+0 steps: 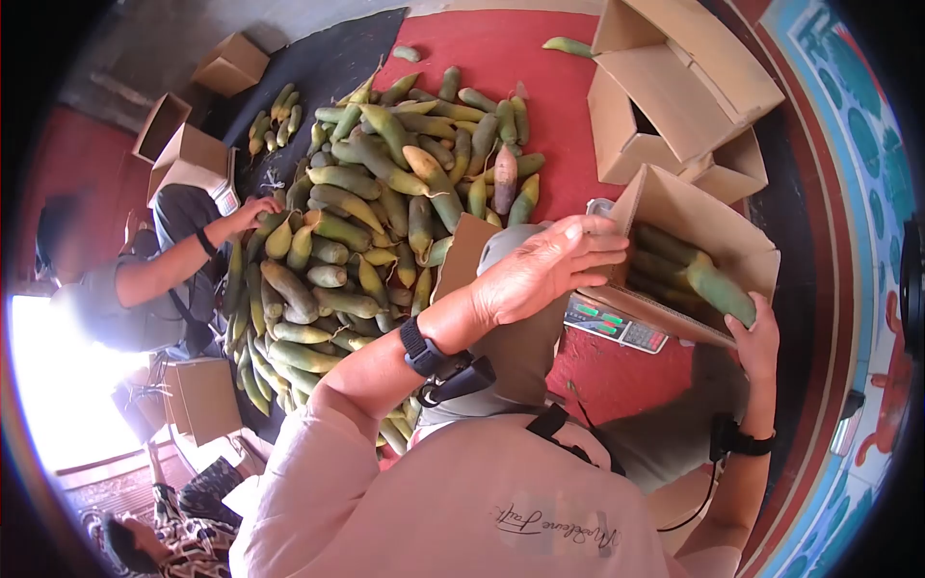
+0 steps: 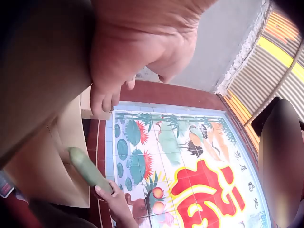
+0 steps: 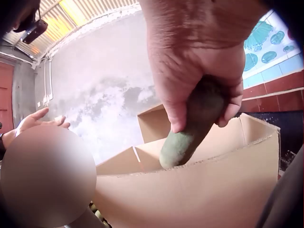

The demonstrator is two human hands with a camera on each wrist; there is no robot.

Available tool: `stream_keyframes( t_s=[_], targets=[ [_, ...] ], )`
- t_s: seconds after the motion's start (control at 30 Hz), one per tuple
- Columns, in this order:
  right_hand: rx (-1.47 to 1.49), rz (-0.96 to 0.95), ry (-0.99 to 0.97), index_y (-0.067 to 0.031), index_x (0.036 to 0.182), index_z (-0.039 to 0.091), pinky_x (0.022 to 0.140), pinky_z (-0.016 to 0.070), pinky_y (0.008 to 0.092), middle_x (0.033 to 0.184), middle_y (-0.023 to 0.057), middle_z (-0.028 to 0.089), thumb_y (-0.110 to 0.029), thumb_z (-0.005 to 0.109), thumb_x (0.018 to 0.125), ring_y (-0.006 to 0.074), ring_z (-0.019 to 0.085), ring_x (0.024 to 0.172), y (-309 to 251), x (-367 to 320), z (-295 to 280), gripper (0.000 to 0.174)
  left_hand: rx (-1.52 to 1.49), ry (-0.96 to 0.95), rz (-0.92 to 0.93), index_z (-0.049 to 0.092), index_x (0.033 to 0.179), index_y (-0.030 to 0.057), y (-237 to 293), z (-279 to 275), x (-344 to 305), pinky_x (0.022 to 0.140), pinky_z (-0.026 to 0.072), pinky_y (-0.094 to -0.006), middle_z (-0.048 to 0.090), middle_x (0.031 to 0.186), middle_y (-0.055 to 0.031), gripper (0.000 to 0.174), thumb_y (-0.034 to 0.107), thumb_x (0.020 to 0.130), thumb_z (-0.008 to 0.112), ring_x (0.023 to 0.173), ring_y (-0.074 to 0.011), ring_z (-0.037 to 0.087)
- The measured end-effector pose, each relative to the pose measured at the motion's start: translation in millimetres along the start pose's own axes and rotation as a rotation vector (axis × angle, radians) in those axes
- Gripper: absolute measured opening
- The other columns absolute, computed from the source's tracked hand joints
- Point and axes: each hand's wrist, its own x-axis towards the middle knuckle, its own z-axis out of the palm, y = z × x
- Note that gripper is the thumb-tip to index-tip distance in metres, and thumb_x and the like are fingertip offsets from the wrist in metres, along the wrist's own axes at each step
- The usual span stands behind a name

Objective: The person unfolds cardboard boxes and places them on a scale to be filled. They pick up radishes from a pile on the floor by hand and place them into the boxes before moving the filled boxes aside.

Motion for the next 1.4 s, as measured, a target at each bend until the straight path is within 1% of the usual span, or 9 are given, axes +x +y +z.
stream_keyframes(
  t_s=[0.03,0.1,0.2,0.4,0.53,0.83,1.0,1.13,1.4],
  targets=[
    [-0.025,0.073,-0.111,0.0,0.115,0.05,0.085,0.0432,0.0365,0.104,0.0195,0.058,-0.017,0.07,0.069,0.0335,0.056,0.098,6.6,4.7,5.5,0.053,0.003,-0.025,-0.003,0.03,0.134,0.005,-0.6,-2.1,-0.3,0.104,0.0251,-0.0424,0.033,0.139,-0.0194,0.059,0.047,0.094,0.037,0.13,-0.029,0.03],
    [-0.059,0.023,-0.134,-0.0006,0.111,0.051,0.083,0.0437,0.0379,0.101,0.02,0.059,-0.021,0.07,0.069,0.0345,0.057,0.096,9.1,13.6,16.8,0.051,0.025,-0.028,0.003,0.03,0.134,0.0054,-0.6,-1.3,-0.8,0.104,0.0258,-0.0419,0.033,0.139,-0.019,0.06,0.049,0.093,0.037,0.13,-0.0289,0.031],
    [-0.12,0.1,-0.402,-0.0019,0.103,0.053,0.082,0.0436,0.04,0.101,0.0201,0.059,-0.024,0.068,0.071,0.0349,0.056,0.098,2.6,30.3,30.5,0.042,0.039,-0.042,0.005,0.03,0.134,0.0059,-2.7,-2.9,-0.3,0.104,0.0265,-0.0415,0.034,0.138,-0.0187,0.062,0.051,0.093,0.036,0.13,-0.0289,0.031],
    [-0.028,0.174,-0.579,-0.0021,0.11,0.054,0.084,0.0438,0.04,0.104,0.0209,0.06,-0.025,0.066,0.074,0.0342,0.057,0.099,-6.7,47.3,59.5,0.044,0.025,-0.02,-0.032,0.033,0.132,0.0045,-3.7,-3.9,0.6,0.104,0.027,-0.0405,0.036,0.137,-0.0174,0.058,0.048,0.094,0.033,0.129,-0.0275,0.032],
    [-0.112,0.087,-0.564,-0.0024,0.111,0.056,0.084,0.0445,0.0389,0.105,0.0216,0.06,-0.023,0.064,0.076,0.0339,0.058,0.099,31.0,50.6,79.2,0.041,0.035,-0.027,-0.006,0.035,0.131,0.0034,-4.9,-4.4,-0.1,0.103,0.0276,-0.0395,0.037,0.136,-0.0166,0.057,0.047,0.095,0.032,0.128,-0.0265,0.033],
    [-0.103,0.033,-0.325,0.0012,0.101,0.058,0.08,0.0458,0.0376,0.096,0.0187,0.062,-0.014,0.057,0.082,0.0333,0.059,0.091,20.0,21.5,36.6,0.024,0.005,-0.047,0.007,0.035,0.131,0.0023,-9.1,-7.8,-0.5,0.103,0.0277,-0.0389,0.038,0.136,-0.0145,0.056,0.045,0.096,0.032,0.128,-0.0252,0.034],
    [-0.102,-0.127,0.089,0.0017,0.099,0.057,0.077,0.0456,0.0372,0.094,0.0181,0.06,-0.013,0.053,0.087,0.0339,0.059,0.087,14.8,-17.2,8.8,0.02,0.013,-0.049,0.028,0.035,0.132,0.0023,-8.5,-6.4,-2.5,0.104,0.0275,-0.039,0.039,0.136,-0.0142,0.056,0.045,0.096,0.032,0.128,-0.0255,0.034],
    [-0.121,-0.15,0.265,0.0021,0.099,0.057,0.075,0.0456,0.0365,0.092,0.0175,0.058,-0.008,0.052,0.088,0.0341,0.057,0.084,17.8,-45.1,-8.4,0.016,-0.015,-0.034,0.018,0.036,0.131,0.0019,-9.5,-7.4,-2.3,0.104,0.028,-0.0386,0.039,0.136,-0.014,0.055,0.044,0.096,0.031,0.128,-0.0258,0.035],
    [-0.25,-0.154,0.277,-0.0002,0.102,0.056,0.073,0.0462,0.0387,0.092,0.0167,0.057,-0.008,0.051,0.088,0.0346,0.057,0.085,41.7,-77.6,-4.9,0.016,-0.032,-0.027,0.06,0.039,0.129,0.0013,-10.8,-4.8,-4.3,0.104,0.0291,-0.0381,0.042,0.134,-0.0141,0.053,0.043,0.097,0.029,0.126,-0.0257,0.037]
  ],
)
